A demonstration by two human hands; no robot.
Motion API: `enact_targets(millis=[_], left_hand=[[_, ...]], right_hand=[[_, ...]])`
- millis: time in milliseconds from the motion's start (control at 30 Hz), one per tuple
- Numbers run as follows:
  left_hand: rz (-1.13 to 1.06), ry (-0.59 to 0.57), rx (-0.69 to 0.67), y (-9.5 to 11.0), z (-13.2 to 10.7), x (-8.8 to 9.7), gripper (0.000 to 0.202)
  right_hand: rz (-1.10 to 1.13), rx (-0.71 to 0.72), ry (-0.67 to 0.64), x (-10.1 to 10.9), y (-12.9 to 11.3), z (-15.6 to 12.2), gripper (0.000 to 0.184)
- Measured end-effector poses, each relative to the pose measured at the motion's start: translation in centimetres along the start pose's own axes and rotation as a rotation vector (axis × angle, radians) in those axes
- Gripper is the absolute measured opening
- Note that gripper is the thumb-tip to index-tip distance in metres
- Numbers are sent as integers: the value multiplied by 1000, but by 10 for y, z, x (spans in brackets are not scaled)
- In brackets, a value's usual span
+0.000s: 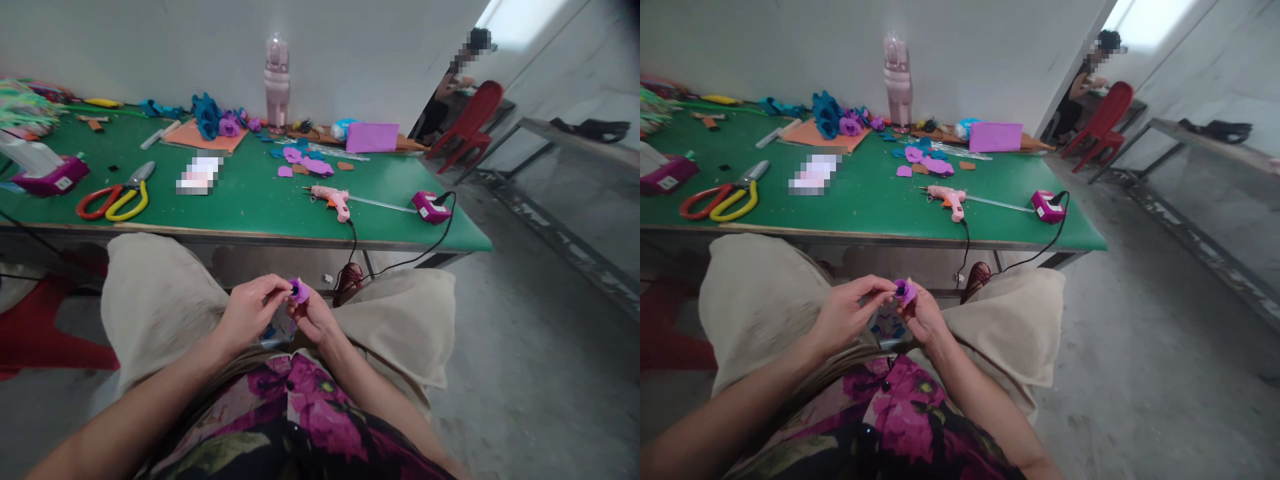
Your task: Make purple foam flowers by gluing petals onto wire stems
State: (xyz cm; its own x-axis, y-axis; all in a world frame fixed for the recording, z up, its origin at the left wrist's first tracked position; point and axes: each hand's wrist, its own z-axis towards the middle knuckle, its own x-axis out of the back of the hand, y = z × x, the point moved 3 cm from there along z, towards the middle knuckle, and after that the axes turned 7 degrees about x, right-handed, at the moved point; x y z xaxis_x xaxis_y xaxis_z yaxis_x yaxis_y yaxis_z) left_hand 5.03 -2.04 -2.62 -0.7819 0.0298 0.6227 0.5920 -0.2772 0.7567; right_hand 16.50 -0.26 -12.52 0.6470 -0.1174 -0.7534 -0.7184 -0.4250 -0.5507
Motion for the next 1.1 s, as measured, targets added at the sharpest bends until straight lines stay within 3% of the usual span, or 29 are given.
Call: enact_targets(millis=[767,1100], left_hand=[[48,-7,-35,-2,-3,-1,17],[87,30,-130,-2,-4,-3,17]], right_hand=[[-24,17,-23,0,0,-1,9],[-25,19,9,3,1,0,8]])
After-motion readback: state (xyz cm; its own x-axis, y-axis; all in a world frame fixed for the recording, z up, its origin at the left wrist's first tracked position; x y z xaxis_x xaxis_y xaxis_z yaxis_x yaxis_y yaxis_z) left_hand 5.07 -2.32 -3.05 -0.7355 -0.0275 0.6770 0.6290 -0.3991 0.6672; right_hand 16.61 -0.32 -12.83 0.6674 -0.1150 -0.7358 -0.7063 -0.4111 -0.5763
